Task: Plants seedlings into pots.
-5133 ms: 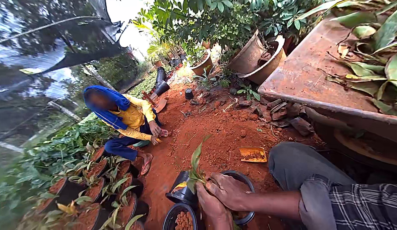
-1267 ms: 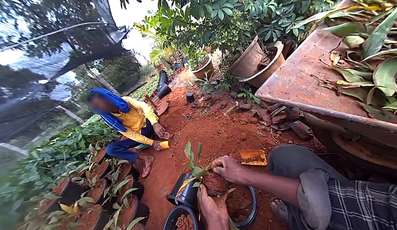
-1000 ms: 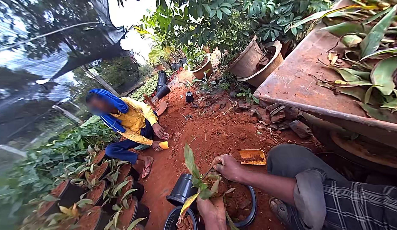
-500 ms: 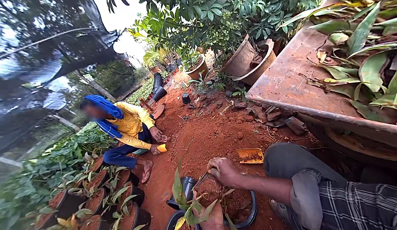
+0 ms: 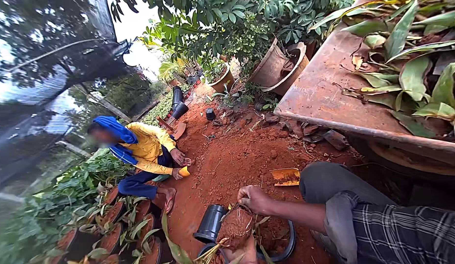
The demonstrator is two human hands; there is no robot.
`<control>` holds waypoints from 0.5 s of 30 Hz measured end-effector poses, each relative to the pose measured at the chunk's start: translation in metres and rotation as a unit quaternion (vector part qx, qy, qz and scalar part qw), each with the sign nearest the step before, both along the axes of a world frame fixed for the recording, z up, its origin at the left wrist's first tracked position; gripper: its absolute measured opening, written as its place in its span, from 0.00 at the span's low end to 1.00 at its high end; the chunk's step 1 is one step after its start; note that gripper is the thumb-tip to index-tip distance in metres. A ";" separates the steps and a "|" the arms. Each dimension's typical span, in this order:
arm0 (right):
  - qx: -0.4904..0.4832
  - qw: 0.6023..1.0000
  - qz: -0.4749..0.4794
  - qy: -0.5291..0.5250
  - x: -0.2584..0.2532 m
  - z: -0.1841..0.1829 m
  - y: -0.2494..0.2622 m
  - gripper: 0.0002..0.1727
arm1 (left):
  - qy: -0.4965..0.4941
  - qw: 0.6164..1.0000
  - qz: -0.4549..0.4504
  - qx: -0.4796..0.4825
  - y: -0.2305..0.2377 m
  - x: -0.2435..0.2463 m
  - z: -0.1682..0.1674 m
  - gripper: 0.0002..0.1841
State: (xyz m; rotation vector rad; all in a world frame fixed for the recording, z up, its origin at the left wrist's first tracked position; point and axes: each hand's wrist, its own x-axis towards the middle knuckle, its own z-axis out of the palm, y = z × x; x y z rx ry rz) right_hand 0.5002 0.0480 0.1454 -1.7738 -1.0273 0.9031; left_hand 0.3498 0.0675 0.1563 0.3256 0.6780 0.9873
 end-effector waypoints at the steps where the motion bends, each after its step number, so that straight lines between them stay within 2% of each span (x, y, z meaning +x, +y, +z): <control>1: -0.010 1.000 0.002 -0.003 0.001 -0.002 0.001 0.14 | 0.008 1.000 0.013 -0.016 0.001 0.003 0.000 0.25; 5: -0.023 0.999 0.021 -0.015 0.010 0.007 -0.005 0.18 | 0.074 0.996 0.055 -0.008 0.008 0.007 -0.002 0.25; 9: 0.071 0.985 0.153 -0.031 0.002 0.024 -0.020 0.40 | 0.155 0.982 0.084 0.064 0.016 0.004 -0.012 0.18; 11: 0.075 0.979 0.189 -0.022 -0.010 0.025 -0.024 0.50 | 0.217 0.970 0.085 0.072 0.021 0.008 -0.013 0.16; 13: 0.029 0.986 0.165 -0.017 -0.021 0.021 -0.025 0.56 | 0.255 0.960 0.074 0.089 0.023 0.009 -0.013 0.18; 15: -0.001 0.995 0.097 0.018 -0.025 0.008 -0.021 0.53 | 0.287 0.950 0.062 0.104 0.021 0.010 -0.016 0.16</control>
